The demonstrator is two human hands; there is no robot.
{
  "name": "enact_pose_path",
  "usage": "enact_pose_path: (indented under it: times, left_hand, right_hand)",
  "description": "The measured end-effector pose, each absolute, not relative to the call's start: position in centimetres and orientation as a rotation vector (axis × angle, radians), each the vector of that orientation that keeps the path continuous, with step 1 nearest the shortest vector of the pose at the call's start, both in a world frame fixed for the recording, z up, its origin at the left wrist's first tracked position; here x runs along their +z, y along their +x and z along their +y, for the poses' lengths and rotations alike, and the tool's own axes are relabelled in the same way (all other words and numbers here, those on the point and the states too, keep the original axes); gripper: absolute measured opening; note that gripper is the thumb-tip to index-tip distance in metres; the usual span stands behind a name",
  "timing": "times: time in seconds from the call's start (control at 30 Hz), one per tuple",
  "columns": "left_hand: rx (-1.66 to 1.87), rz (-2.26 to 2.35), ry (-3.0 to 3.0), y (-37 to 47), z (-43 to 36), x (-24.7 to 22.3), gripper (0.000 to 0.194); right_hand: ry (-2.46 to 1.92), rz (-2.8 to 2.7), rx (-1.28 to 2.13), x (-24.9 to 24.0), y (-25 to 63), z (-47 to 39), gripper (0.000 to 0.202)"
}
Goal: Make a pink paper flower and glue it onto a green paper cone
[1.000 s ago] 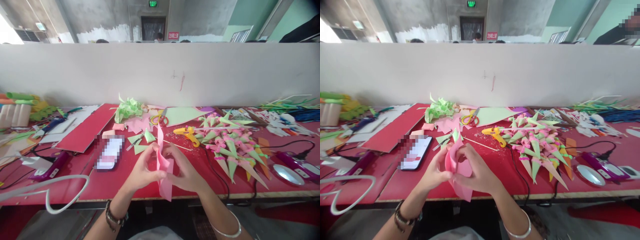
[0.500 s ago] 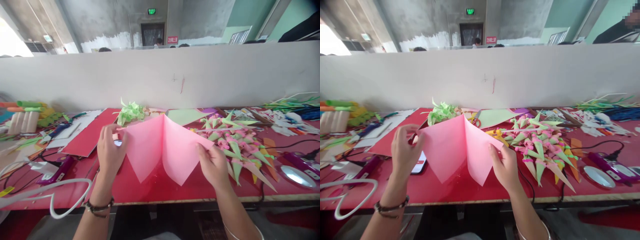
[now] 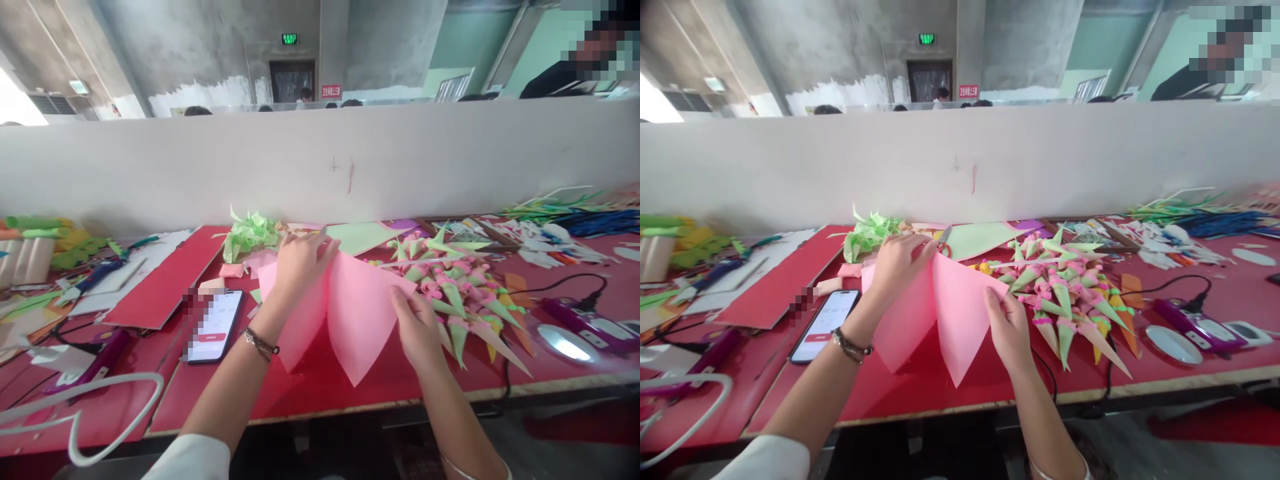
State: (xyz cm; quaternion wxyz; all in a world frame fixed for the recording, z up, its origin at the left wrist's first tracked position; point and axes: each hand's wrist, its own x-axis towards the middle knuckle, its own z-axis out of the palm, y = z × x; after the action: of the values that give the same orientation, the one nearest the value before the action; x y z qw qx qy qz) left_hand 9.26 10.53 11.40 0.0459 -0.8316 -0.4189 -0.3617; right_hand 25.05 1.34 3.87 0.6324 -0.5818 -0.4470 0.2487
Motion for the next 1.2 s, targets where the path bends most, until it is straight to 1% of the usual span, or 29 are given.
enact_pose_path:
  times: [0.1, 0.27, 0.37, 0.47, 0.73, 0.93, 1.2]
  left_hand:
    - [-1.282, -1.284, -2.588, 8.9, 10.7, 11.2, 0.032]
    - [-1.502, -1.15, -2.896, 7.6, 10.8, 11.5, 0.036]
    - [-1.447, -1.074, -2.994, 6.9, 10.7, 11.8, 0.027]
    - [-1.357, -1.105, -3.001, 6.7, 10.3, 12.2, 0.018]
    - [-1.464, -1.247, -2.759, 6.8, 9.8, 11.0, 0.029]
    - [-1.605, -1.253, -2.651, 6.6, 9.6, 10.3, 0.028]
    - [-1.62, -1.223, -2.622, 6.3, 9.4, 10.2, 0.033]
  right_hand:
    - [-1.363, -0.918, 0.546, 3.6, 25.1, 1.6, 0.036]
    - [-1.384, -0.8, 0.5, 3.1, 25.3, 2.0, 0.035]
    - [-1.364, -0.787, 0.514, 3.0, 25.4, 2.2, 0.034]
    - [-1.331, -0.788, 0.525, 3.0, 25.3, 2.2, 0.033]
    - [-1.364, -0.845, 0.47, 2.7, 25.2, 1.9, 0.034]
    - [-1.394, -0.938, 0.386, 2.6, 25.0, 1.5, 0.034]
    - [-1.388, -0.988, 0.321, 2.5, 24.5, 1.2, 0.033]
